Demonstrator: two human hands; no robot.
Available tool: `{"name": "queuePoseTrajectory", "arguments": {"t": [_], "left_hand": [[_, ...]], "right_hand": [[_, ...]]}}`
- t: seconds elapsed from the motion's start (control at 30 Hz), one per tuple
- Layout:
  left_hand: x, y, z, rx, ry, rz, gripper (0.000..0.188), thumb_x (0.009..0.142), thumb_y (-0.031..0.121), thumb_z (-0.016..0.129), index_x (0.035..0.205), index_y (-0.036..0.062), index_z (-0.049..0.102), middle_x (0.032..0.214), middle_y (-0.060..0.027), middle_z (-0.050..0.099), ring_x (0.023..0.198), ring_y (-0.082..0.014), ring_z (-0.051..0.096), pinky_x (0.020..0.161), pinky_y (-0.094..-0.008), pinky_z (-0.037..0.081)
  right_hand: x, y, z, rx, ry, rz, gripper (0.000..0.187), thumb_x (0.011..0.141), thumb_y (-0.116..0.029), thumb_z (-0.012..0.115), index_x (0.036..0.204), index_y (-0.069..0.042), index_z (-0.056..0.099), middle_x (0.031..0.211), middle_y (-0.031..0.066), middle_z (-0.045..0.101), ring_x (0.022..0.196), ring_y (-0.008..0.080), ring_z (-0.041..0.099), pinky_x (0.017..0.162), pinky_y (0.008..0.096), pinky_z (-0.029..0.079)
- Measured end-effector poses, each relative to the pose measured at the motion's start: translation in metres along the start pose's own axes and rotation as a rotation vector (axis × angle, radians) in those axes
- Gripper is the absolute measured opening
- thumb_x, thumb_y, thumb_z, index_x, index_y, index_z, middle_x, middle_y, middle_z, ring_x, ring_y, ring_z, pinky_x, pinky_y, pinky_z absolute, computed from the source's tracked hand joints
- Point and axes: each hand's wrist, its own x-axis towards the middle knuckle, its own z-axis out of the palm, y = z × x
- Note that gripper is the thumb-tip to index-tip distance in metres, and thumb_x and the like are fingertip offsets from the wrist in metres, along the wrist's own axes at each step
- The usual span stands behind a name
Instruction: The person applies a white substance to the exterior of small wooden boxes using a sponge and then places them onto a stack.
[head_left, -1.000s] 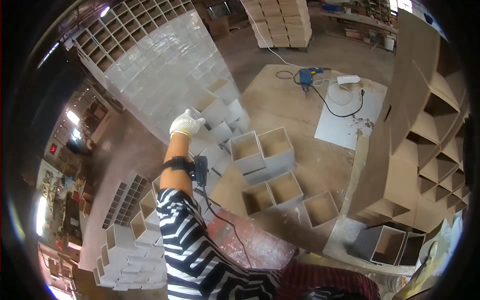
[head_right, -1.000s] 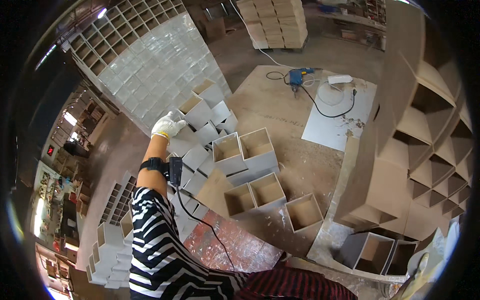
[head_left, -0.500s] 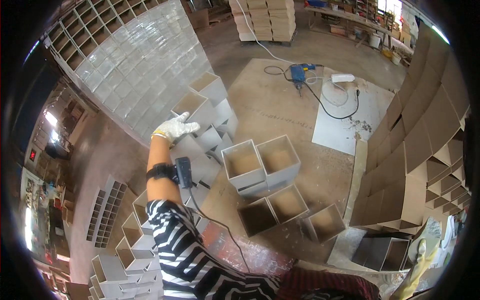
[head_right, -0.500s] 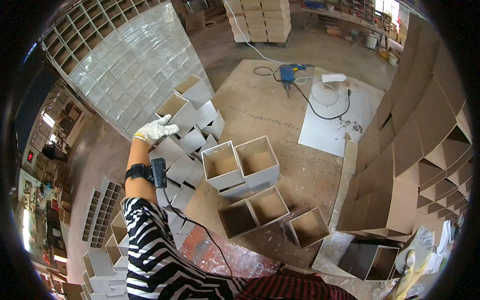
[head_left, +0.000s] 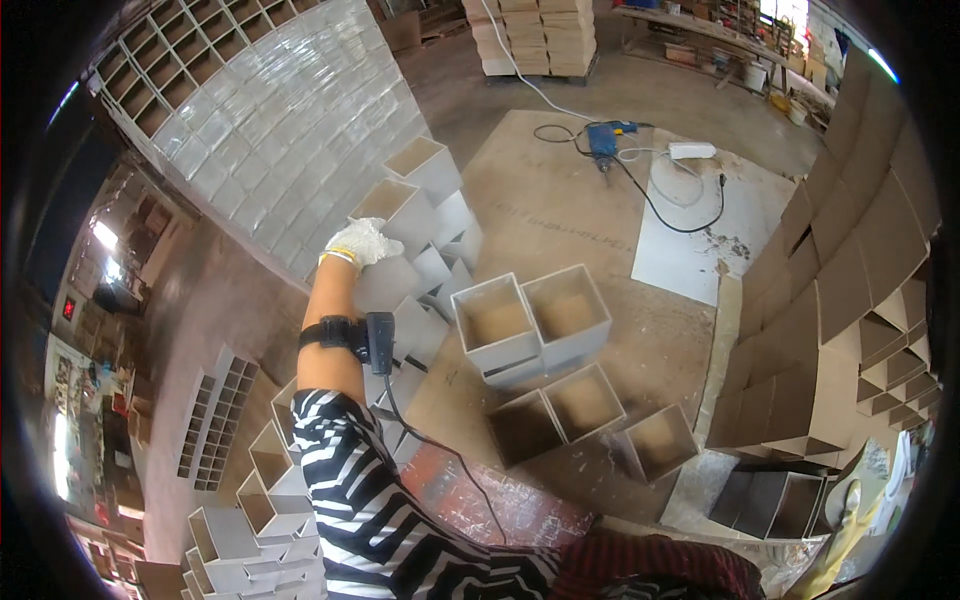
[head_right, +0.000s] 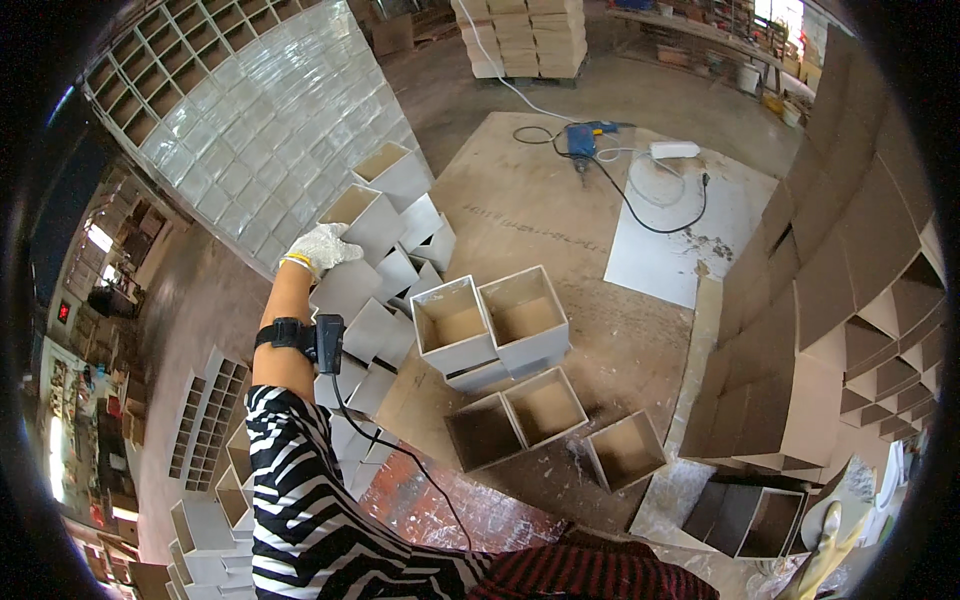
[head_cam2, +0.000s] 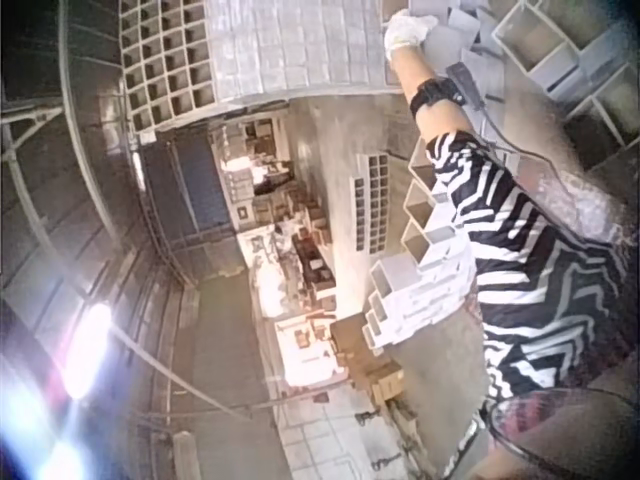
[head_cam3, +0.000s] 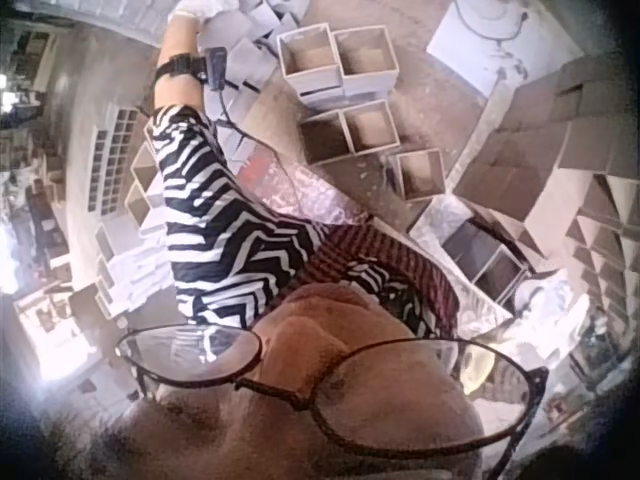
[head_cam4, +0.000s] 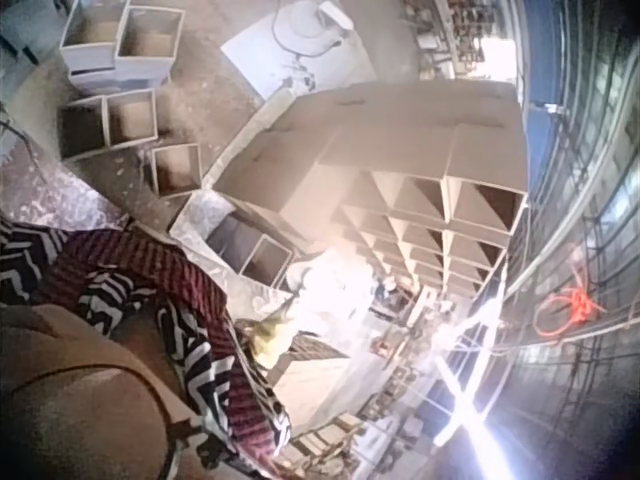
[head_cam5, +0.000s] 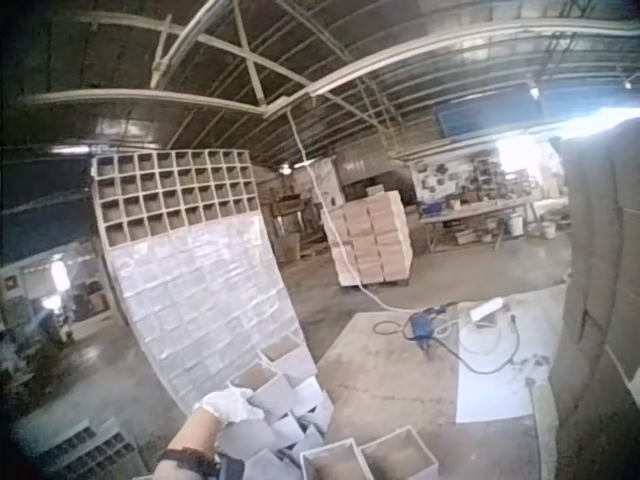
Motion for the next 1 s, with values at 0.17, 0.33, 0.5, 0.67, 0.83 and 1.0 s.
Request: {"name": "queuePoseTrajectory", "arguments": {"t": [0.17, 0.33, 0.5, 0.67, 0.83, 1.0], "left_hand": [[0.041, 0.008, 0.035, 0.325, 0.004, 0.182, 0.036, 0.082, 0.033, 0.05, 0.095, 0.0052, 0.068, 0.104, -0.0222, 0.064, 0.101, -0.0389, 0.06, 0.09, -0.0443, 0.048], [0.004, -0.053, 0.007, 0.742, 0.3, 0.547, 0.013, 0.084, 0.01, 0.053, 0.087, 0.0039, 0.064, 0.084, -0.0139, 0.065, 0.078, -0.0299, 0.062, 0.071, -0.0393, 0.049], [-0.09, 0.033, -0.108, -0.22, 0.274, 0.02, 0.035, 0.092, 0.011, 0.049, 0.121, -0.0067, 0.054, 0.122, -0.0197, 0.058, 0.113, -0.0283, 0.054, 0.098, -0.0329, 0.038], [-0.258, 0.163, -0.165, -0.598, 0.433, 0.064, 0.036, 0.082, 0.015, 0.068, 0.11, -0.0076, 0.062, 0.103, -0.0151, 0.066, 0.092, -0.022, 0.059, 0.087, -0.0321, 0.045], [-0.355, 0.288, -0.152, -0.497, 0.385, 0.189, 0.028, 0.081, 0.014, 0.066, 0.098, -0.0082, 0.064, 0.084, -0.0117, 0.066, 0.075, -0.0198, 0.059, 0.069, -0.0288, 0.047], [-0.403, 0.4, -0.149, -0.396, 0.006, 0.738, 0.023, 0.078, 0.011, 0.061, 0.097, -0.0013, 0.066, 0.089, -0.0147, 0.066, 0.081, -0.0257, 0.063, 0.074, -0.033, 0.048]], "right_hand": [[-0.022, -0.015, -0.02, -0.04, 0.058, 0.016, 0.066, 0.08, -0.029, 0.07, 0.134, -0.001, 0.043, 0.127, 0.0082, 0.052, 0.115, 0.0181, 0.05, 0.1, 0.0318, 0.037], [-0.022, -0.036, -0.005, 0.0, 0.069, -0.011, 0.066, 0.079, -0.029, 0.07, 0.134, -0.001, 0.043, 0.127, 0.008, 0.053, 0.115, 0.0178, 0.05, 0.099, 0.0317, 0.037], [-0.008, -0.041, -0.02, 0.065, 0.105, 0.005, 0.066, 0.079, -0.029, 0.071, 0.133, -0.001, 0.044, 0.126, 0.0077, 0.054, 0.114, 0.0175, 0.051, 0.099, 0.0315, 0.038], [-0.002, -0.019, -0.062, 0.149, 0.146, 0.008, 0.065, 0.077, -0.026, 0.073, 0.131, -0.002, 0.045, 0.122, 0.0067, 0.056, 0.111, 0.0162, 0.053, 0.096, 0.0304, 0.039], [0.01, 0.017, -0.117, 0.191, 0.179, 0.037, 0.065, 0.078, -0.026, 0.073, 0.131, -0.001, 0.045, 0.121, 0.007, 0.056, 0.11, 0.0166, 0.053, 0.095, 0.0305, 0.04], [0.022, 0.045, -0.145, 0.287, 0.155, 0.052, 0.064, 0.078, -0.025, 0.073, 0.13, -0.001, 0.045, 0.121, 0.0073, 0.056, 0.11, 0.0169, 0.053, 0.095, 0.0305, 0.04]]}}
